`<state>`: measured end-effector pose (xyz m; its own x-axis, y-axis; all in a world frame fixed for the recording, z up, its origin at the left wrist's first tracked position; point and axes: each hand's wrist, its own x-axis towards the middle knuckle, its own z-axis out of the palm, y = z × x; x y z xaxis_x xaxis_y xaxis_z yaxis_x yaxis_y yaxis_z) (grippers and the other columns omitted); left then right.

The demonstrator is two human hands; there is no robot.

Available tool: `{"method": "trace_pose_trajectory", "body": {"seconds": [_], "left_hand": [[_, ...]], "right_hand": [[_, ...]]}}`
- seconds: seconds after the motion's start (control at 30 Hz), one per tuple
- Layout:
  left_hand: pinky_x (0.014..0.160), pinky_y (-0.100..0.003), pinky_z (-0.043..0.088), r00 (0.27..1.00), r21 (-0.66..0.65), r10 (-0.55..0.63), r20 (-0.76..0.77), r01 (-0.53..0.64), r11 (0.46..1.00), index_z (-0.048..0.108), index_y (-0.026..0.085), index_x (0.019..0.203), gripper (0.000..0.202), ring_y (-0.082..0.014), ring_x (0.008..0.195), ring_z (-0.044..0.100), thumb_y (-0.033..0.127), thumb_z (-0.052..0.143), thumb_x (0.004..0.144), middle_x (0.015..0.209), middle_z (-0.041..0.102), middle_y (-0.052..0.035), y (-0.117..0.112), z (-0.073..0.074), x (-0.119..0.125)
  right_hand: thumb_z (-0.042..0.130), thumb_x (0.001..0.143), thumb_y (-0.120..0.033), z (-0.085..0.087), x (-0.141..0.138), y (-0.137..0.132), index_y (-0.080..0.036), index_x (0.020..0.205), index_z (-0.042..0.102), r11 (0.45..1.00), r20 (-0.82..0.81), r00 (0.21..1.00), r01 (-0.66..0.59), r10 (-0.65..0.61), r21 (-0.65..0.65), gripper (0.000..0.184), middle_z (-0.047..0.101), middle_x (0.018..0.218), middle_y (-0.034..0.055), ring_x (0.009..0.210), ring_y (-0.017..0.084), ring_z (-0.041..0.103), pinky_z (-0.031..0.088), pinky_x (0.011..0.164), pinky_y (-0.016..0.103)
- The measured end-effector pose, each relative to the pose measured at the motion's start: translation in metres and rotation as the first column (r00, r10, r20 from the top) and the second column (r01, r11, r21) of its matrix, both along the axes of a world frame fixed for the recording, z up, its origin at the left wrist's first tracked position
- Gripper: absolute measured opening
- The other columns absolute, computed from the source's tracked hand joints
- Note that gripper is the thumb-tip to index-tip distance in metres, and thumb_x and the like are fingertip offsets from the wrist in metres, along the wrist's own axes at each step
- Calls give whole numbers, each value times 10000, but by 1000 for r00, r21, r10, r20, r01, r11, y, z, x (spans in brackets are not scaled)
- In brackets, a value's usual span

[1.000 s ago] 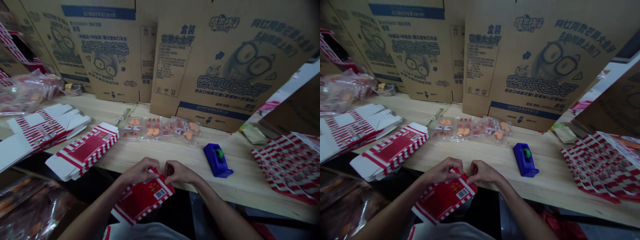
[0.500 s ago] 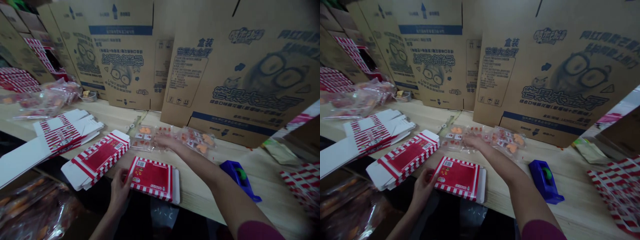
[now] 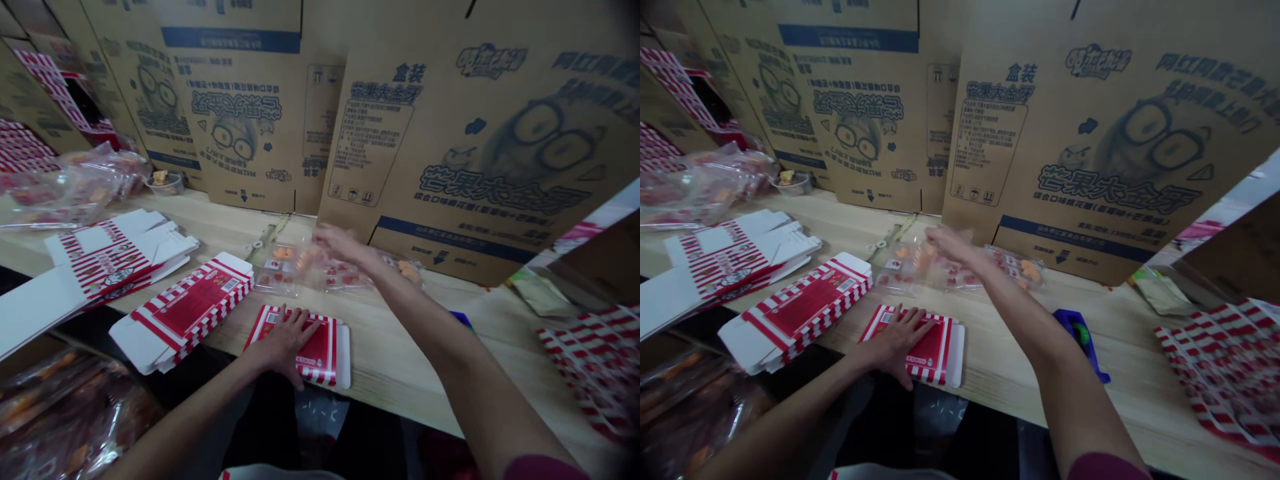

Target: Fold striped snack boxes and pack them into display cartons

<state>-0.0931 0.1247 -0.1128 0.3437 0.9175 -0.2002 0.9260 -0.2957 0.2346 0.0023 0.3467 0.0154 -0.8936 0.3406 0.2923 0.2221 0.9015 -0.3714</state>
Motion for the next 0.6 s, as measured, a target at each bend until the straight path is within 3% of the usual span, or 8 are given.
{"method": "trace_pose_trajectory", "body": {"seconds": [0.1, 0.2, 0.27, 0.33, 0.47, 0.53, 0.6], "left_hand": [[1092, -626, 86, 998, 18, 60, 19, -60, 998, 165, 155, 1498, 1372, -468, 1404, 155, 649, 782, 377, 1515, 233, -281, -5, -2, 3], [1085, -568, 186, 987, 117, 157, 27, -159, 980, 224, 124, 1480, 1304, -454, 1327, 307, 593, 798, 407, 1431, 357, -273, -13, 2, 7], [1078, -571, 194, 973, 191, 231, 21, -230, 954, 278, 116, 1457, 1249, -439, 1258, 380, 572, 800, 417, 1365, 424, -259, -18, 5, 10], [1088, -599, 148, 961, 243, 278, 16, -273, 931, 283, 129, 1450, 1220, -432, 1255, 375, 573, 789, 432, 1350, 435, -245, -22, 7, 14], [1097, -613, 114, 953, 305, 301, 18, -292, 907, 259, 137, 1454, 1171, -422, 1287, 338, 564, 752, 481, 1358, 418, -238, -26, 7, 22], [1092, -614, 127, 954, 329, 300, 8, -286, 900, 271, 130, 1448, 1127, -425, 1280, 342, 535, 739, 505, 1352, 418, -244, -28, 6, 27], [1089, -620, 128, 954, 348, 300, -2, -280, 895, 282, 127, 1442, 1095, -430, 1277, 341, 508, 732, 519, 1357, 412, -249, -28, 5, 33]], "right_hand": [[447, 891, -183, 29, 51, -10, -171, 749, 535, 993, -283, 952, 111, -114, -29, 167, 510, 711, -18, 691, 119, 476, 381, 689, 242], [504, 852, -223, 29, 107, -28, -188, 687, 476, 951, -465, 835, 210, -295, -226, 171, 464, 650, -34, 620, 102, 439, 335, 612, 221], [556, 818, -261, 11, 141, -39, -191, 674, 485, 896, -439, 810, 222, -389, -384, 176, 486, 628, -32, 598, 104, 455, 346, 580, 219], [610, 772, -292, -18, 168, -48, -191, 663, 511, 829, -383, 802, 231, -459, -509, 179, 508, 606, -30, 574, 109, 474, 373, 555, 222], [640, 715, -304, -78, 197, -65, -191, 815, 611, 694, -279, 771, 276, -573, -665, 153, 561, 617, -34, 539, 128, 526, 430, 536, 244], [615, 744, -302, -95, 199, -76, -193, 925, 659, 692, -236, 775, 327, -586, -643, 216, 623, 686, -7, 560, 144, 557, 453, 558, 265], [569, 798, -300, -99, 196, -88, -193, 956, 703, 748, -194, 825, 348, -531, -566, 233, 679, 789, 41, 630, 170, 595, 478, 619, 296]]}}
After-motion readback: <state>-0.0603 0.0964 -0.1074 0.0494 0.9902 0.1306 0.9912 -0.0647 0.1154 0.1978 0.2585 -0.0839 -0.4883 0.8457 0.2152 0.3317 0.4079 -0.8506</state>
